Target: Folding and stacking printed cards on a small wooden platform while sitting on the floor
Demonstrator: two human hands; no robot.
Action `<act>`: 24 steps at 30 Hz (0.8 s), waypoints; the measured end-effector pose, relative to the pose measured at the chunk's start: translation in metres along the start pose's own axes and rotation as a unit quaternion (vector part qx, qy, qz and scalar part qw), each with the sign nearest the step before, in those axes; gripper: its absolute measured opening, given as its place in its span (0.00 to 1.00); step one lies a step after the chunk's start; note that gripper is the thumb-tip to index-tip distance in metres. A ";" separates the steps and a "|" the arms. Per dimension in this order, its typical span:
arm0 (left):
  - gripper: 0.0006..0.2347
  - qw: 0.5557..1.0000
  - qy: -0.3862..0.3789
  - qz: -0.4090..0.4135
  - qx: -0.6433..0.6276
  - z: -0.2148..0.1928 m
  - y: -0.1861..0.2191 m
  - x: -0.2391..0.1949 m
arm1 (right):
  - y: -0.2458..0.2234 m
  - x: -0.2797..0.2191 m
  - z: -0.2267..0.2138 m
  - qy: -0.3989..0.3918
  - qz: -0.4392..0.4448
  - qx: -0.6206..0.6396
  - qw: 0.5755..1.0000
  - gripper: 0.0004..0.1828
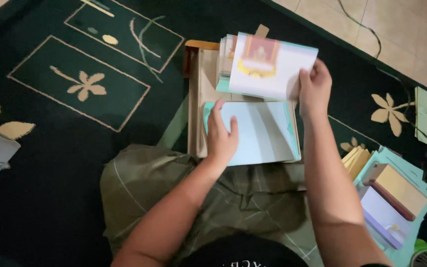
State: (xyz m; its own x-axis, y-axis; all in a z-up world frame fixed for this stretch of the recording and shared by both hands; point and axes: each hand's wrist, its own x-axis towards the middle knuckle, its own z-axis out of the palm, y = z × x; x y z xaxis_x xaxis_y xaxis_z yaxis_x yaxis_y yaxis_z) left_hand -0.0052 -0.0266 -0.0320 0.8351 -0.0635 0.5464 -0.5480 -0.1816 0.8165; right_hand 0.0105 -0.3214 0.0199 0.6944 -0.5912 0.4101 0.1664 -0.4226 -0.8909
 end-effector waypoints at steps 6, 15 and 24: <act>0.15 0.929 -0.298 0.162 0.145 0.010 0.005 -0.019 | 0.036 0.072 0.046 -0.042 -0.050 -0.228 0.971 0.16; 0.39 0.844 -0.465 0.166 0.212 0.006 0.002 -0.028 | 0.009 -0.057 -0.021 -0.025 -0.135 -0.421 0.897 0.15; 0.34 0.802 -0.540 0.127 0.223 -0.014 0.040 -0.006 | 0.045 -0.179 -0.106 -0.112 0.203 -0.283 0.931 0.21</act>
State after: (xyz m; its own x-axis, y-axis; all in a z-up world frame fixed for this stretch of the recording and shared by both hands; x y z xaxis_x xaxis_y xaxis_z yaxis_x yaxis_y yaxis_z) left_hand -0.0332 -0.0200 0.0001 0.3851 -0.9228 0.0084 -0.8367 -0.3453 0.4252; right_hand -0.1801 -0.3075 -0.0733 0.7587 -0.6498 -0.0455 -0.4930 -0.5271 -0.6922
